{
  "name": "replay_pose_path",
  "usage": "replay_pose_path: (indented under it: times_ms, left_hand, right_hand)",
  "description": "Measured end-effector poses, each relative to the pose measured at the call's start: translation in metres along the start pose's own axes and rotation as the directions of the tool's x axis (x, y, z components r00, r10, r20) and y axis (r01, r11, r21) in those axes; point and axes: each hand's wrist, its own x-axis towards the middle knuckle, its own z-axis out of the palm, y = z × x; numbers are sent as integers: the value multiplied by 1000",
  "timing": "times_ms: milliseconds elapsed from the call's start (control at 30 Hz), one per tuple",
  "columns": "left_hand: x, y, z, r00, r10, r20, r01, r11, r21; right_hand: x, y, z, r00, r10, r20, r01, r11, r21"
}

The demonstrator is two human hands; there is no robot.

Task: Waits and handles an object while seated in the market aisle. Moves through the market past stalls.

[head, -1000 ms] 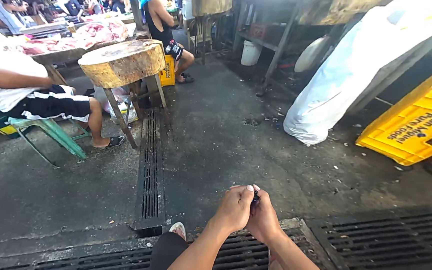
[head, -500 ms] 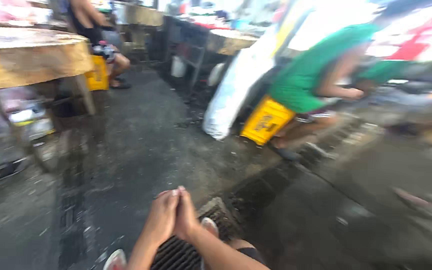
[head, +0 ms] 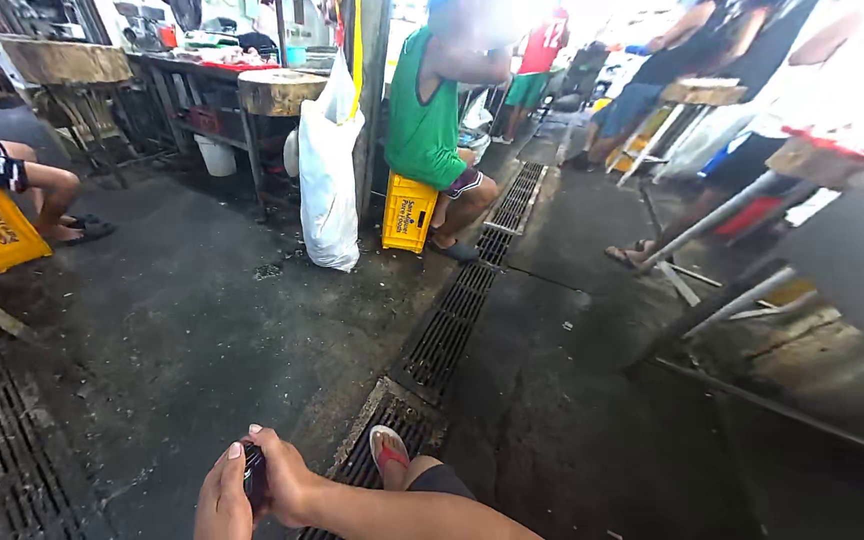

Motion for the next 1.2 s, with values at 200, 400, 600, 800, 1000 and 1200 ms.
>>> replay_pose_path:
  times_ms: [200,400,600,800,1000,1200]
  left_hand:
    - [-1,0,6,1000,12,4,-12,989,-150]
    - [1,-3,7,999,26,24,-20,976,-217]
    - [-1,-5,4,996,88,27,-80,968,-237]
    - [-1,0,1,999,46,7,-45,991,-129]
    - [3,-3,-9,998,8,69,-1,995,-102]
    - [5,-8,-14,987,83,135,-60,984,-166]
  right_hand:
    - [-4,-4,-6,996,-56,76,60,996,-61]
    - [-6,-9,-6,989,-101,105,111,990,-90]
    - [-7,-10,-8,971,-151,183,175,977,-120]
    - [-5,-6,-6,976,-159,148,175,979,-103]
    - [-2,0,4,993,-112,35,114,992,-58]
    - [-2,4,11,985,-170,2,170,985,-23]
